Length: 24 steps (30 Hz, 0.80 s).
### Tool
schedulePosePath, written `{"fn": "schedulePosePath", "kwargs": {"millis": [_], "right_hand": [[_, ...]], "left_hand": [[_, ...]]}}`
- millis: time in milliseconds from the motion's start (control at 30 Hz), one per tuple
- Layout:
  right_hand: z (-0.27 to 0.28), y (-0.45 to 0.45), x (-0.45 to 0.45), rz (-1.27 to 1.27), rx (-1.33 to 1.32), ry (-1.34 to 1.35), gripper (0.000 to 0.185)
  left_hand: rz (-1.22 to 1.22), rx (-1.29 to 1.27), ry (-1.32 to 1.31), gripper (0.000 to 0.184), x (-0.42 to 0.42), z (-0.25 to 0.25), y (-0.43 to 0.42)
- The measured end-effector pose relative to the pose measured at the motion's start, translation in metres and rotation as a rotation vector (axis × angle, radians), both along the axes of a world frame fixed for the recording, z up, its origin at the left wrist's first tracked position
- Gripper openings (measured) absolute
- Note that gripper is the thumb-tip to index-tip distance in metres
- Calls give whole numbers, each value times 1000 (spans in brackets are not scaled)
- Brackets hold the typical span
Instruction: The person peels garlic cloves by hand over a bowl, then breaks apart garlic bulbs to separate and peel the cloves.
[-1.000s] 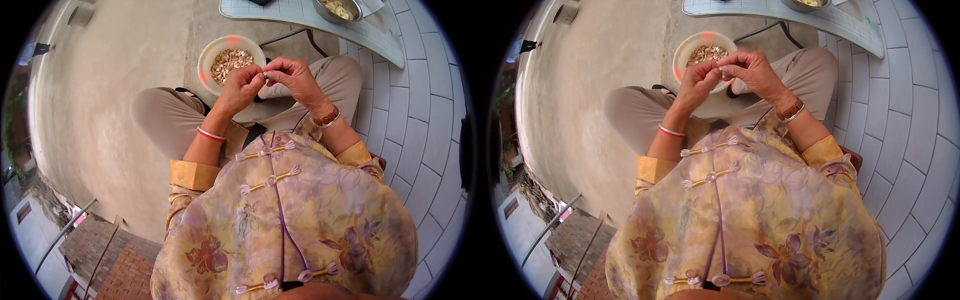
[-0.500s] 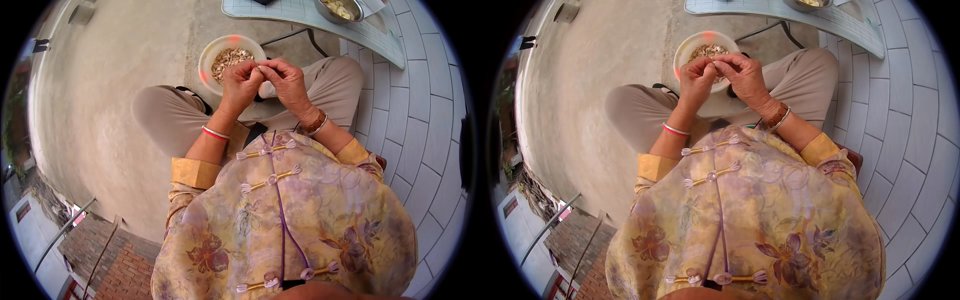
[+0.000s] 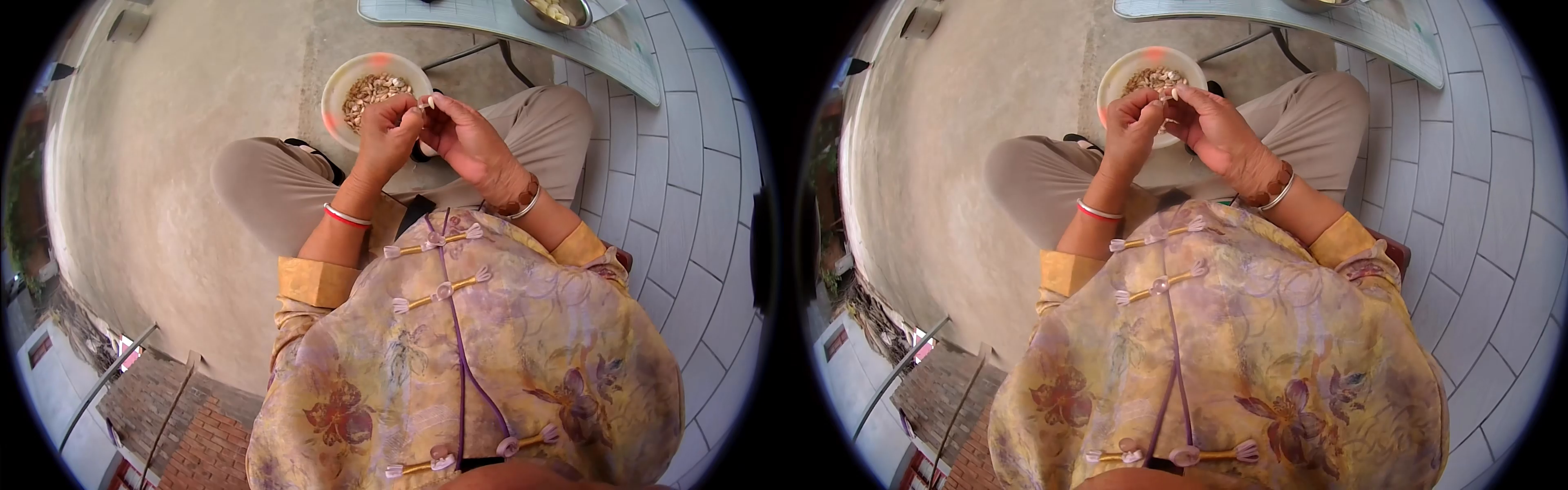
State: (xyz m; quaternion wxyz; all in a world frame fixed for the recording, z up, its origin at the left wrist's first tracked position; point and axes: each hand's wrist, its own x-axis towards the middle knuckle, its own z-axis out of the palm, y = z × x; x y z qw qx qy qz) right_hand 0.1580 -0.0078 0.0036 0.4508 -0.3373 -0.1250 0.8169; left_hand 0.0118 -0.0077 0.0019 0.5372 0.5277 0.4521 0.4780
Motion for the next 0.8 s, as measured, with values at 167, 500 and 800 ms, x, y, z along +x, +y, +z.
{"fn": "schedulePosePath", "kwargs": {"millis": [167, 500, 800], "right_hand": [[1, 6, 10, 1, 89, -7, 16], [94, 99, 100, -569, 1138, -1239, 12], [79, 97, 90, -303, 1168, -1304, 21]], "left_hand": [[-13, -204, -253, 21, -6, 2, 0], [40, -303, -365, 21, -6, 6, 8], [-7, -322, -415, 22, -11, 1, 13]]}}
